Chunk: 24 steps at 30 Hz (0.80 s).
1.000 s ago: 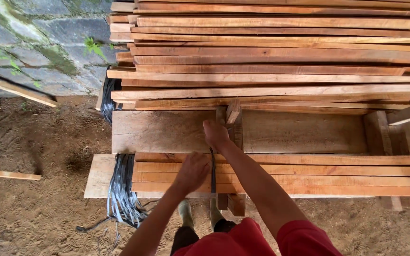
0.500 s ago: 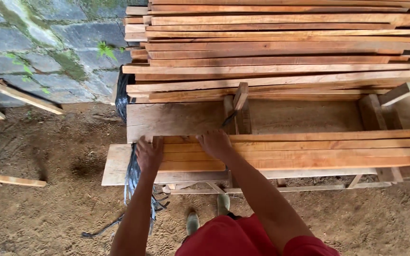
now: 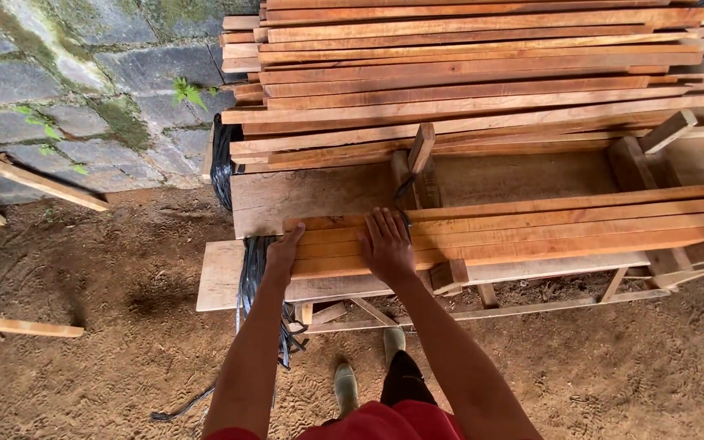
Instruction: Bundling thin strips of wood together using plastic straps.
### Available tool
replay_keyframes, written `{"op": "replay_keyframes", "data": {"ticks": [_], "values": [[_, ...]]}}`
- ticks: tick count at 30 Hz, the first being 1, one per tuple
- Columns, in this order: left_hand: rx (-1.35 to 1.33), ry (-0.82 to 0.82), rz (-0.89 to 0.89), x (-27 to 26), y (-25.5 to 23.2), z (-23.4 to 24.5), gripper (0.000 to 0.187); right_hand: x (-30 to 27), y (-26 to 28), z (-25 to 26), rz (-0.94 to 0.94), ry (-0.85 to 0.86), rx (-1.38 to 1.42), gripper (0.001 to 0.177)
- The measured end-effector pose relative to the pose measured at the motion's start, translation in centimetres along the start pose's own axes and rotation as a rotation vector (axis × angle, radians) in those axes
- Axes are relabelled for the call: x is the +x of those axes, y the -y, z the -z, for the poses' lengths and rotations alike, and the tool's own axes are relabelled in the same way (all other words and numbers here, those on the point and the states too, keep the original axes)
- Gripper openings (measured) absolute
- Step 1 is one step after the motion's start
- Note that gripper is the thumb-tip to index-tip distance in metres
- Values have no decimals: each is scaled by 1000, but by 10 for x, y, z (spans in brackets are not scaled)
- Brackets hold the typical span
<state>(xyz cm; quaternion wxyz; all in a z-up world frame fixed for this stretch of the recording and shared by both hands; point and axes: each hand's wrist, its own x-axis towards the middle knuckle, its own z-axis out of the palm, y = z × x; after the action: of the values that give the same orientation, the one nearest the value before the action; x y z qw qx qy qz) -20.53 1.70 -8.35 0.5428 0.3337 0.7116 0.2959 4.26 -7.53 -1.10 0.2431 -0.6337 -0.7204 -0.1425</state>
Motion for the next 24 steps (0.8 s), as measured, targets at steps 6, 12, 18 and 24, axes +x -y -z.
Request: {"op": "replay_keyframes", "data": {"ticks": [6, 12, 18, 24], "values": [[262, -125, -186, 12, 13, -1, 120, 1, 2, -3, 18, -136, -84, 45], [458, -143, -857, 4, 70, 11, 37, 2, 1, -9, 18, -172, -80, 46], [216, -408, -450, 21, 101, 87, 36, 3, 2, -5, 14, -167, -72, 44], [572, -391, -372, 15, 92, 130, 38, -1, 1, -6, 3, -166, -41, 45]]}}
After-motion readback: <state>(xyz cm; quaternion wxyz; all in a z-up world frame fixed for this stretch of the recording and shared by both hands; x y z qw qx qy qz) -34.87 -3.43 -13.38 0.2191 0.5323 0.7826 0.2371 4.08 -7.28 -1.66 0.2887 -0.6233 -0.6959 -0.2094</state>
